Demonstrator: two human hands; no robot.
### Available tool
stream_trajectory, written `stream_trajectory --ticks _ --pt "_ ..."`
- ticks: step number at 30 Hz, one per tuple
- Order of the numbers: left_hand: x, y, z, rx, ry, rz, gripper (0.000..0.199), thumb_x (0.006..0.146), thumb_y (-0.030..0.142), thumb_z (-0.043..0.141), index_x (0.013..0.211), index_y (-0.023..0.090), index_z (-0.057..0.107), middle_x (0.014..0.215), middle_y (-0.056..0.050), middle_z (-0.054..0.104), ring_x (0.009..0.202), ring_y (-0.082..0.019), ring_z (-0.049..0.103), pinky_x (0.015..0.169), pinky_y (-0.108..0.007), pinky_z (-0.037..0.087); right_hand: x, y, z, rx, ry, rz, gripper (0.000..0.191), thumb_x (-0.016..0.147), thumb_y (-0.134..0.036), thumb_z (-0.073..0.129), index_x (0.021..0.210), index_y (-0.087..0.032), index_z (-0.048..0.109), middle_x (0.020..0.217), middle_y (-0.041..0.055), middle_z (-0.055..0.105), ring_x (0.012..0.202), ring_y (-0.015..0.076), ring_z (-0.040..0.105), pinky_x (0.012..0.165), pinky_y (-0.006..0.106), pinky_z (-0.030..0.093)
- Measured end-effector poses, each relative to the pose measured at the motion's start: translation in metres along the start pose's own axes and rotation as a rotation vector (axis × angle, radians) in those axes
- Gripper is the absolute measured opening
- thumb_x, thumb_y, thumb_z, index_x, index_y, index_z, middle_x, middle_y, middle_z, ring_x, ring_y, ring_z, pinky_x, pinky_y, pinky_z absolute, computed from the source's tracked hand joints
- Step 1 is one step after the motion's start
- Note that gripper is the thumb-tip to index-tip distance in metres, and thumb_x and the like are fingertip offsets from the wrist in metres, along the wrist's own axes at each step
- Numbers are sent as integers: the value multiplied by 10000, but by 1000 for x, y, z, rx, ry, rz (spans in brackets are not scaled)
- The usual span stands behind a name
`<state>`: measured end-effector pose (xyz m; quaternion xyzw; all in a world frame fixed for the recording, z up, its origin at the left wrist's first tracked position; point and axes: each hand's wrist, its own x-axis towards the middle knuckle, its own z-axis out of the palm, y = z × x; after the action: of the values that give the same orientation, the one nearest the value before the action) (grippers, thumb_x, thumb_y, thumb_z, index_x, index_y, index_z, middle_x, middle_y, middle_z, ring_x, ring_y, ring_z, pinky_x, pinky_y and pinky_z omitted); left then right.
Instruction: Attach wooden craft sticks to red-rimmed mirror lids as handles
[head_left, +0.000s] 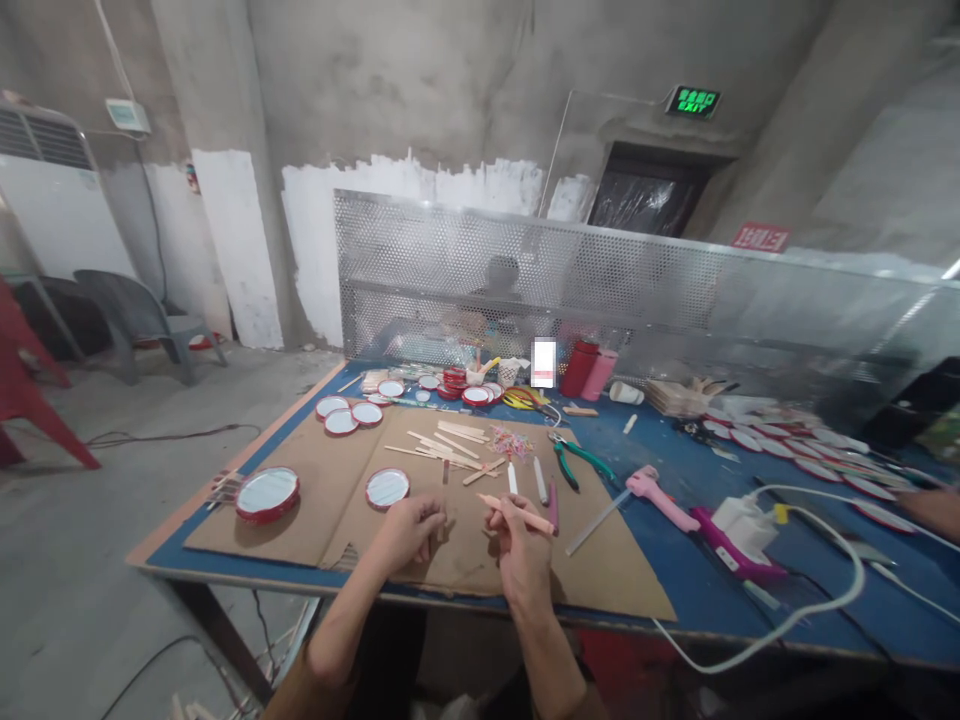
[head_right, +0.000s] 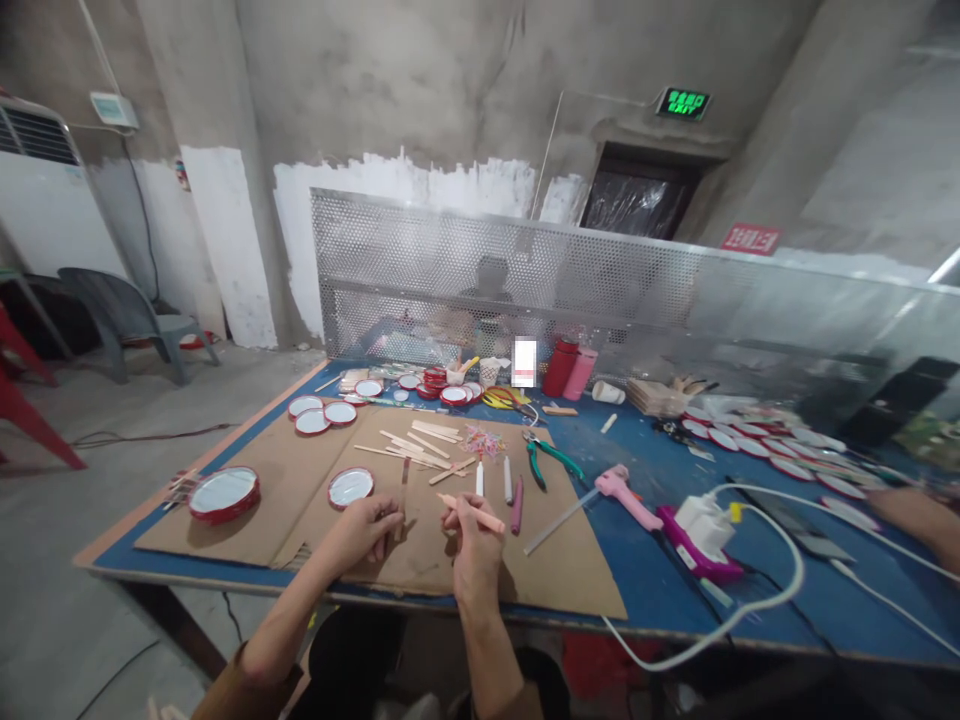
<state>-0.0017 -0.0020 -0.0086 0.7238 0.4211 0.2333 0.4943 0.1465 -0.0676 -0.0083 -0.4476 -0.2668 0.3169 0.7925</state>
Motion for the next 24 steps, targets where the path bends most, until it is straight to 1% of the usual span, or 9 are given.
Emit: stream_trajectory --ticks 4,6,14,18,21,24 --pt "0 1 0 -8 4 -21 285 766 447 471 637 192 464 377 68 435 331 -97 445 355 -179 328 0 3 -1 -83 20 -24 282 689 -398 717 614 -166 575 509 -37 533 501 113 533 433 200 370" --pt "0 1 1 -16 2 -17 310 752 474 472 631 189 464 386 66 437 328 -90 430 352 -178 315 -1 3 -1 -103 15 -38 304 682 -413 713 590 -165 563 517 -28 541 497 114 532 422 199 364" --pt "-1 0 2 -27 12 -7 323 735 494 456 633 188 476 398 68 426 325 -90 415 341 -181 289 -3 0 2 -138 -3 -38 343 707 -399 692 513 -161 542 557 -16 534 543 112 539 475 206 396" --pt "-1 1 2 -14 19 -16 315 737 480 454 612 191 462 381 67 415 319 -87 400 344 -181 287 -3 0 1 -153 -5 -43 338 708 -402 697 521 -163 549 551 -14 524 546 117 527 491 213 407" --pt "0 0 2 -16 16 -10 319 735 484 452 610 191 456 392 66 418 320 -87 407 343 -182 289 -2 2 0 -149 -16 -59 314 718 -386 695 542 -161 564 548 -15 531 562 118 533 536 222 429" --pt "0 0 3 -23 21 -3 334 731 501 447 619 187 464 427 61 439 330 -89 430 341 -183 296 -2 3 0 -133 -8 -41 281 714 -389 698 589 -161 592 534 -19 532 549 123 539 514 221 425"
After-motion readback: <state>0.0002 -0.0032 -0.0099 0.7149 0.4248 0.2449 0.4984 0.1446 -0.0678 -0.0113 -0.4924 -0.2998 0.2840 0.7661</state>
